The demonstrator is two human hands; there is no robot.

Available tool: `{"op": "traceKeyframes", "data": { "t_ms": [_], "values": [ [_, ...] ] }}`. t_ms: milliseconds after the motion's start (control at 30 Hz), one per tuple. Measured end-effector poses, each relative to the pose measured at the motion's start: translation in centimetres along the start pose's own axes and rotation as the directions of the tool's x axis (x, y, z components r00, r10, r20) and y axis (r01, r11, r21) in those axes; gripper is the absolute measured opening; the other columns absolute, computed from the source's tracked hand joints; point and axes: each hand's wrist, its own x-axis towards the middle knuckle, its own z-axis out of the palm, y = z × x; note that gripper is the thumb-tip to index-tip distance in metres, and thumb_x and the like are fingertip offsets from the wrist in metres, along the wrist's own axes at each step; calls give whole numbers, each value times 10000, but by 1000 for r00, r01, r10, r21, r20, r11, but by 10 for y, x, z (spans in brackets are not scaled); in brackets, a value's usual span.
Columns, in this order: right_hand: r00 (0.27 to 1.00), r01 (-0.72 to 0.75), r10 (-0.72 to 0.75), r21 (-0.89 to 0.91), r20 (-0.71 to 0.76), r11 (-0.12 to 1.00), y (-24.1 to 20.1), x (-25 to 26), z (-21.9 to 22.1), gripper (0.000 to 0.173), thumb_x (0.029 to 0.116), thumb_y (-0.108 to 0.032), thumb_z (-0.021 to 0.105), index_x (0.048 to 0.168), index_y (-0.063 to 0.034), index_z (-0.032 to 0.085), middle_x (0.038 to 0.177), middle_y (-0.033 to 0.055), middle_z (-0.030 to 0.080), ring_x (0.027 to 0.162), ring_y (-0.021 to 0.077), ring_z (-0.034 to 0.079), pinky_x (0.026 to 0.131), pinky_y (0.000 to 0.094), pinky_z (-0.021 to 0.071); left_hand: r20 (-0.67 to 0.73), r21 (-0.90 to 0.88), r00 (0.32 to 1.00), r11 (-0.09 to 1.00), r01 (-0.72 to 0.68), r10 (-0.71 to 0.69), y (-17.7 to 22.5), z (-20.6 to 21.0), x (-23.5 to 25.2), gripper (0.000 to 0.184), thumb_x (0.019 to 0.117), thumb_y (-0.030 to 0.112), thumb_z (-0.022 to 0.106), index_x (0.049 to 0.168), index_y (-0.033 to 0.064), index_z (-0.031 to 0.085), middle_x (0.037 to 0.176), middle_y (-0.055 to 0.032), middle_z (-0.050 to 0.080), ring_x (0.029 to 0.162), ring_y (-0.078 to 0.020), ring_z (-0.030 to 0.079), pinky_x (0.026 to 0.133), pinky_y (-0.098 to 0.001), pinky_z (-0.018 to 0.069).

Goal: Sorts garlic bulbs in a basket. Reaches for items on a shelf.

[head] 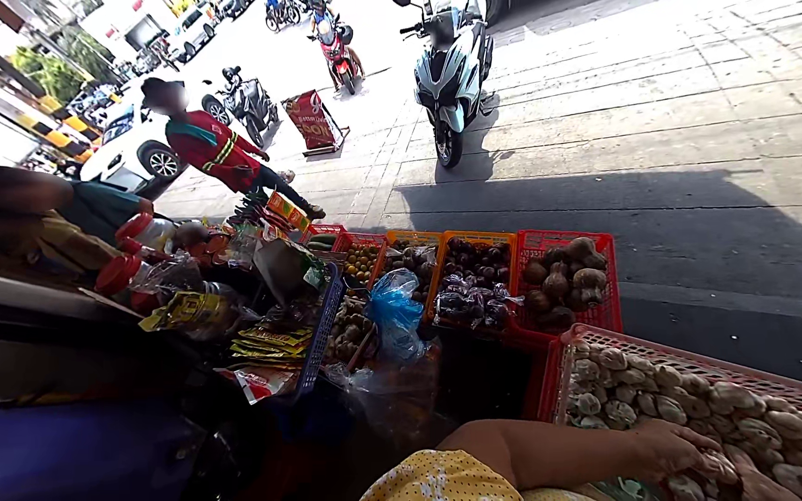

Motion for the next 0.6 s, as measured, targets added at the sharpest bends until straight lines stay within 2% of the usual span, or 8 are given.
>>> {"op": "traceKeyframes", "data": {
  "t_ms": [100, 200, 300, 367, 433, 500, 567, 600],
  "values": [
    [1000, -26, 25, 127, 15, 992, 1, -1, 3, 381, 1108, -409, 286, 912, -186, 525, 579, -94, 452, 441, 45, 393, 435, 251, 373, -24, -97, 1000, 995, -8, 6, -2, -1, 1, 384, 1025, -72, 455, 1398, -23, 532, 1195, -181, 595, 896, -143, 558, 826, -328, 504],
    [998, -34, 39, 102, -44, 994, 3, -6, 7, 370, 1108, -420, 315, 1001, -144, 536, 656, -64, 475, 482, 56, 428, 469, 267, 416, -68, -136, 998, 991, -12, 3, -7, -1, 5, 393, 1012, -80, 491, 1400, -22, 516, 1176, -178, 588, 873, -149, 558, 804, -334, 513],
    [995, -55, 63, 96, -83, 994, 3, -15, 9, 515, 1094, -508, 275, 1215, -88, 548, 828, -4, 528, 609, 86, 491, 582, 332, 466, -47, -53, 999, 999, -10, 7, -4, 1, 4, 454, 989, -106, 495, 1436, -26, 477, 1318, -218, 540, 1008, -223, 575, 868, -407, 523],
    [999, -31, 34, 82, -42, 996, 5, -20, 9, 603, 1090, -551, 208, 1256, -84, 551, 823, 7, 533, 605, 87, 491, 575, 332, 469, -13, 29, 1000, 999, -25, 26, -6, 4, 5, 494, 971, -136, 477, 1455, -33, 467, 1405, -236, 508, 1108, -254, 567, 926, -429, 508],
    [998, -60, 59, 105, 8, 993, 10, -15, 10, 526, 1085, -569, 267, 982, -148, 567, 594, -42, 471, 431, 64, 408, 408, 265, 383, 14, 80, 998, 995, -61, 60, -13, 7, 8, 565, 947, -156, 472, 1497, -34, 426, 1443, -248, 494, 1178, -264, 552, 978, -420, 475],
    [987, -160, 154, 150, 54, 976, 10, -14, 12, 505, 1089, -545, 303, 808, -173, 497, 503, -55, 401, 370, 60, 330, 363, 237, 306, 34, 88, 996, 993, -85, 82, -21, 8, 12, 668, 952, -145, 511, 1573, -43, 286, 1531, -275, 429, 1335, -314, 508, 1098, -435, 425],
    [983, -184, 186, 167, 5, 969, 11, -14, 13, 505, 1090, -530, 324, 787, -161, 490, 513, -56, 398, 385, 60, 332, 385, 239, 315, -1, 112, 997, 991, -73, 74, -24, 10, 10, 764, 964, -85, 586, 1607, -24, 176, 1558, -279, 404, 1380, -345, 492, 1123, -455, 418],
    [983, -167, 177, 167, -46, 972, 13, -13, 14, 502, 1087, -526, 336, 800, -150, 505, 536, -53, 415, 407, 62, 350, 407, 250, 336, -39, 157, 997, 986, -61, 68, -24, 10, 9, 754, 965, -34, 631, 1595, -24, 216, 1529, -284, 437, 1342, -357, 523, 1095, -474, 447]
  ]
}}
